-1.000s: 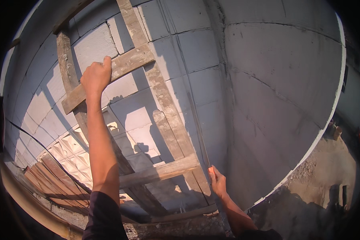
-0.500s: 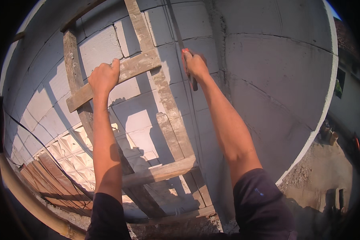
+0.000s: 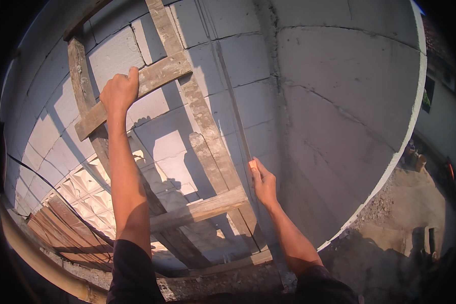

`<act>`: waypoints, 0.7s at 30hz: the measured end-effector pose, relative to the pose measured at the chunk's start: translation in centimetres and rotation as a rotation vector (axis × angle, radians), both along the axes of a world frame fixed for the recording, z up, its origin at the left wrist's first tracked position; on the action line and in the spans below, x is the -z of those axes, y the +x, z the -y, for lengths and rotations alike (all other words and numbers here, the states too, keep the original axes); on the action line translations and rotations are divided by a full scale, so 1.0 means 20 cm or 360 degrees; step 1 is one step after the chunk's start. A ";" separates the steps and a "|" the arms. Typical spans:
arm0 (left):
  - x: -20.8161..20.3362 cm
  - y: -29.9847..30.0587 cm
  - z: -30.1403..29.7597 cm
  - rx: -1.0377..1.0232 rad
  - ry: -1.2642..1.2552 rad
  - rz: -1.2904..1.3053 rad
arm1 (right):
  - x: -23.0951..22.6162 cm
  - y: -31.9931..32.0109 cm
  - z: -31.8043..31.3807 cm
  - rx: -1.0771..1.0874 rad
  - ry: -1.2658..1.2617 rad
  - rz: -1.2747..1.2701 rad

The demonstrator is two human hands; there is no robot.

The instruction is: The person saws a groove into a concrete block wall using a hand saw, then removes a small piece of wood from the gap.

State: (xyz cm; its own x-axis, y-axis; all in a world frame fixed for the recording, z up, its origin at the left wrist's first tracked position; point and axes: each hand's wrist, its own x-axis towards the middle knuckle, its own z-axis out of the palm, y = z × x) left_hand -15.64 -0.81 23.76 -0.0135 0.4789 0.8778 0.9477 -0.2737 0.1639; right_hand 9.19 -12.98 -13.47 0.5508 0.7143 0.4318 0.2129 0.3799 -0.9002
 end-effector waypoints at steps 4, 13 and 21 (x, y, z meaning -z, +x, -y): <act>-0.01 -0.06 0.00 -0.0053 -0.0011 0.0004 | -0.82 0.04 -0.29 -0.0146 0.0257 -0.0062; -0.01 0.03 0.02 -0.0004 -0.0018 -0.0019 | -1.32 0.27 -0.77 0.0475 0.0373 0.0530; -0.02 -0.05 0.00 -0.0152 -0.0059 -0.0050 | 0.51 0.04 -0.16 0.0102 -0.0469 0.0256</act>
State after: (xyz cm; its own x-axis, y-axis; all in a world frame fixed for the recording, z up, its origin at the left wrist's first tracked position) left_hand -16.65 -0.83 24.12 -0.0334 0.5091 0.8601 0.9740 -0.1762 0.1421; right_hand 10.09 -9.81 -23.63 0.5404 0.7872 0.2970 0.3761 0.0897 -0.9222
